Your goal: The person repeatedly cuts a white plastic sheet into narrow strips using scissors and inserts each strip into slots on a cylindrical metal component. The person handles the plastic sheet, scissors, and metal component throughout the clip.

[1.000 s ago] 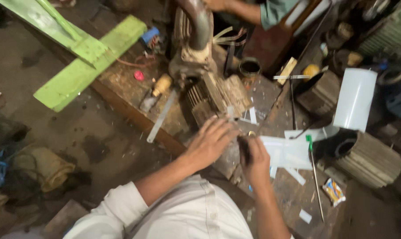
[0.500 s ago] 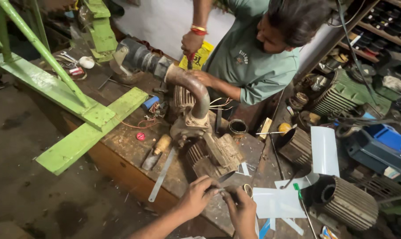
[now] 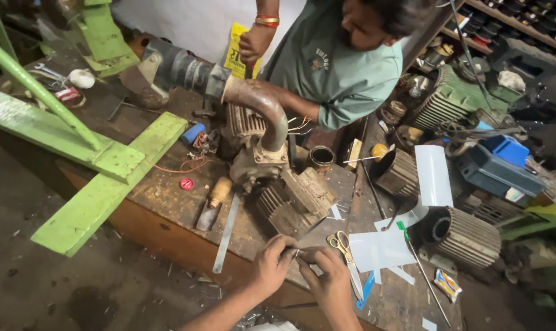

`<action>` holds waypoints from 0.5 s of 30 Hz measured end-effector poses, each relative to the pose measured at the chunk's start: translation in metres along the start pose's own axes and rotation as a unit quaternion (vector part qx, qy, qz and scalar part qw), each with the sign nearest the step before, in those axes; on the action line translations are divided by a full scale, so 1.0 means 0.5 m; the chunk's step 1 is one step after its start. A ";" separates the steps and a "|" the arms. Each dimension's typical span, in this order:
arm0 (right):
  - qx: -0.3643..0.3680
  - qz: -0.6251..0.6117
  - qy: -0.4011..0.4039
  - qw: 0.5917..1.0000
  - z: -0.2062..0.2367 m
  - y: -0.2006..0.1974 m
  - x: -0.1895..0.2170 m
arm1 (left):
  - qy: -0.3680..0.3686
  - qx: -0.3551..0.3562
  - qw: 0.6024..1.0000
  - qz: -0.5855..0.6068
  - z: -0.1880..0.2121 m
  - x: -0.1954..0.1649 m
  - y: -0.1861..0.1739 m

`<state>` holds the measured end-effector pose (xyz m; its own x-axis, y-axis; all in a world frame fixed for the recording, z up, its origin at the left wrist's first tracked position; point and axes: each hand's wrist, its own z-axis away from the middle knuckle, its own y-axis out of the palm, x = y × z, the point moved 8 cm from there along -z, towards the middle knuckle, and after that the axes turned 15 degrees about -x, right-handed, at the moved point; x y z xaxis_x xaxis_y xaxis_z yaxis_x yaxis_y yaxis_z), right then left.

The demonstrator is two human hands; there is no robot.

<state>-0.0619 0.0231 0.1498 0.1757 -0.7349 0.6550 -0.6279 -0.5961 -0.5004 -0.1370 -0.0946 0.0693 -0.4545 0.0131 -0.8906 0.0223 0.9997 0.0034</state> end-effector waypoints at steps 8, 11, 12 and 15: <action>-0.069 -0.068 0.137 0.986 0.050 0.015 -0.119 | -0.055 0.061 0.996 0.021 -0.004 0.013 0.022; -0.075 -0.194 0.243 0.947 0.068 0.045 -0.176 | -0.037 0.037 0.998 0.029 -0.010 -0.002 0.011; -0.070 -0.195 0.254 0.945 0.072 0.050 -0.184 | -0.017 0.040 0.999 0.023 -0.012 -0.009 0.008; -0.068 -0.148 0.214 0.963 0.077 0.043 -0.176 | -0.047 0.086 0.995 0.021 -0.011 0.000 0.001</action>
<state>-0.0615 0.0625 0.0596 0.0513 -0.3210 0.9457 -0.6966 -0.6900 -0.1965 -0.1421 -0.0939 0.0718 -0.3644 0.0454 -0.9301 0.1960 0.9802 -0.0290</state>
